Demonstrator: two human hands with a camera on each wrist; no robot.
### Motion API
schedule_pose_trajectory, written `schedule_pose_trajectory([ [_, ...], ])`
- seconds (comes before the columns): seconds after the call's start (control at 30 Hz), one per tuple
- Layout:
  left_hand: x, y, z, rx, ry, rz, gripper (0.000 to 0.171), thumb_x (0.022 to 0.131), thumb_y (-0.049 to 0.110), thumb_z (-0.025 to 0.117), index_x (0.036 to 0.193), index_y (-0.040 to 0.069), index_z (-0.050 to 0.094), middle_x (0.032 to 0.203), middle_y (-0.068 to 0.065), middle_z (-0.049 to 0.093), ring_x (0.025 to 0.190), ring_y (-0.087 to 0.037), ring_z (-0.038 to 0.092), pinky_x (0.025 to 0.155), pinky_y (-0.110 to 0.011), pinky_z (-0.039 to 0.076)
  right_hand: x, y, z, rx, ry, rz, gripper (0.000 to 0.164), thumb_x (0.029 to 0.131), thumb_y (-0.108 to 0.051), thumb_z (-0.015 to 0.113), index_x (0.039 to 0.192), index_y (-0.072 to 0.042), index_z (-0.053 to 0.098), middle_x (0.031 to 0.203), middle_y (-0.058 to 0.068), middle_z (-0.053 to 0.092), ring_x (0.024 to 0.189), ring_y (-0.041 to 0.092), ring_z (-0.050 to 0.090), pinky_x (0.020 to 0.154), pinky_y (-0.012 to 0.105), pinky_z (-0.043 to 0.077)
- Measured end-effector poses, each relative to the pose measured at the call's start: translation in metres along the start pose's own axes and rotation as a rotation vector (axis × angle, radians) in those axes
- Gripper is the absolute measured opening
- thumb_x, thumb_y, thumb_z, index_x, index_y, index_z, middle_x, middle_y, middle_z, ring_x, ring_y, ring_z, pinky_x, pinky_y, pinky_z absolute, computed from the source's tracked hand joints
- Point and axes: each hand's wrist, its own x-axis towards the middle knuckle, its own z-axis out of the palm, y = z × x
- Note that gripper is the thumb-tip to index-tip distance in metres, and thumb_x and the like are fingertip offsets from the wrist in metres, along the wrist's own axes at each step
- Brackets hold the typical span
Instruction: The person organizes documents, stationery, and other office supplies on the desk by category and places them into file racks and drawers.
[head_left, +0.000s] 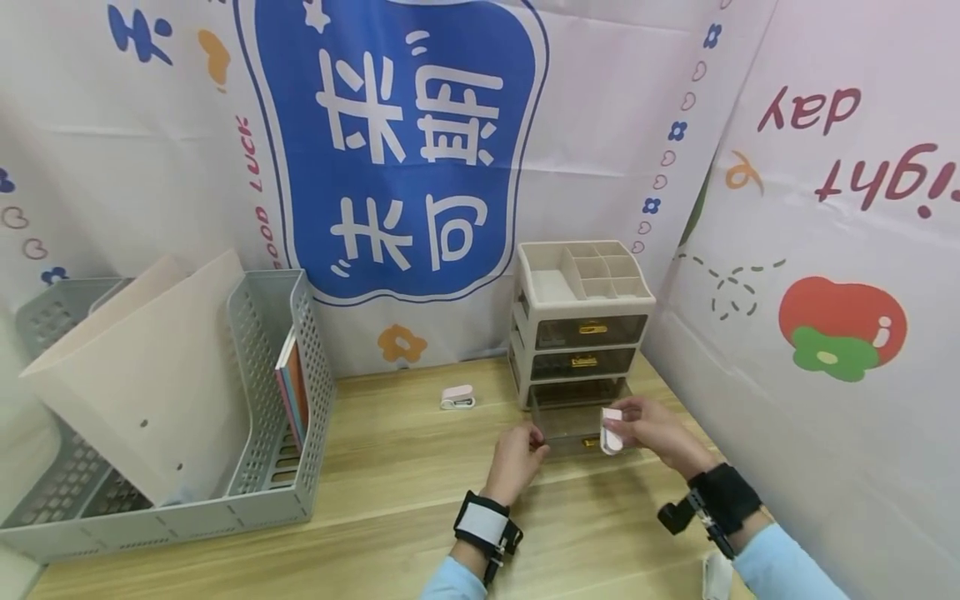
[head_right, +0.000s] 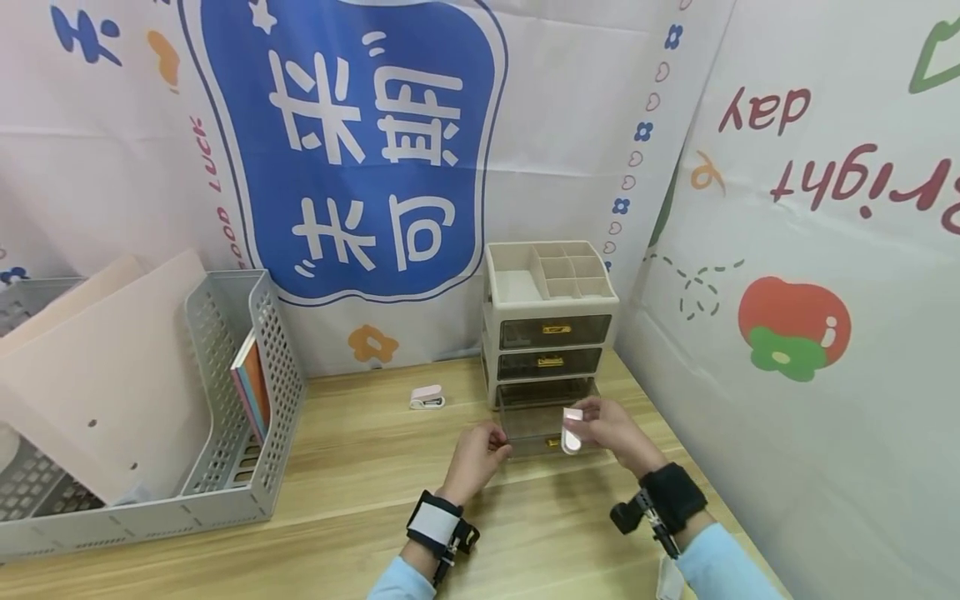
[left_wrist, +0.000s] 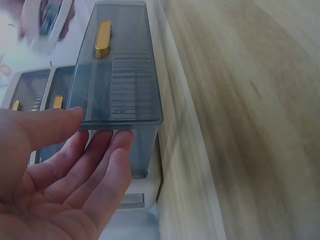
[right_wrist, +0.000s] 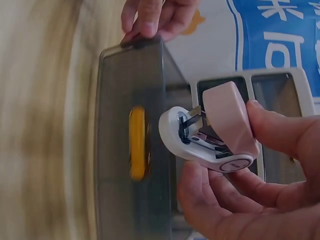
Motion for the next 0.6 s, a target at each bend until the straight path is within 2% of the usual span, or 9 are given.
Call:
schedule_pose_trajectory([
  [0.1, 0.001, -0.002, 0.000, 0.019, 0.008, 0.017, 0.008, 0.084, 0.004, 0.076, 0.086, 0.004, 0.067, 0.080, -0.007, 0.070, 0.071, -0.012, 0.063, 0.063, -0.020, 0.051, 0.017, -0.011, 0.014, -0.004, -0.009, -0.008, 0.045, 0.096, -0.015, 0.066, 0.128, 0.012, 0.049, 0.111, 0.021, 0.063, 0.084, 0.016, 0.064, 0.078, 0.034, 0.058],
  [0.27, 0.002, -0.003, 0.000, 0.017, 0.004, 0.028, 0.007, 0.085, 0.004, 0.075, 0.085, 0.004, 0.068, 0.080, -0.007, 0.071, 0.071, -0.011, 0.063, 0.064, -0.020, 0.051, 0.042, -0.021, 0.032, 0.042, -0.022, 0.024, 0.043, 0.097, -0.013, 0.063, 0.130, 0.012, 0.050, 0.109, 0.019, 0.063, 0.083, 0.016, 0.063, 0.073, 0.026, 0.057],
  [0.37, 0.002, -0.004, 0.000, 0.022, 0.003, 0.036, 0.007, 0.085, 0.004, 0.075, 0.084, 0.004, 0.069, 0.079, -0.006, 0.071, 0.071, -0.011, 0.063, 0.064, -0.020, 0.051, 0.055, -0.022, 0.041, 0.054, -0.022, 0.036, 0.042, 0.097, -0.012, 0.063, 0.130, 0.011, 0.051, 0.107, 0.018, 0.063, 0.082, 0.017, 0.063, 0.072, 0.027, 0.057],
  [0.6, 0.003, -0.006, -0.001, 0.029, -0.020, 0.030, 0.008, 0.085, 0.004, 0.075, 0.083, 0.006, 0.068, 0.079, -0.004, 0.070, 0.069, -0.008, 0.061, 0.062, -0.018, 0.049, 0.077, -0.013, 0.063, -0.010, -0.055, 0.025, 0.035, 0.096, -0.008, 0.062, 0.122, 0.014, 0.055, 0.099, 0.016, 0.064, 0.075, 0.014, 0.061, 0.068, 0.027, 0.056],
])
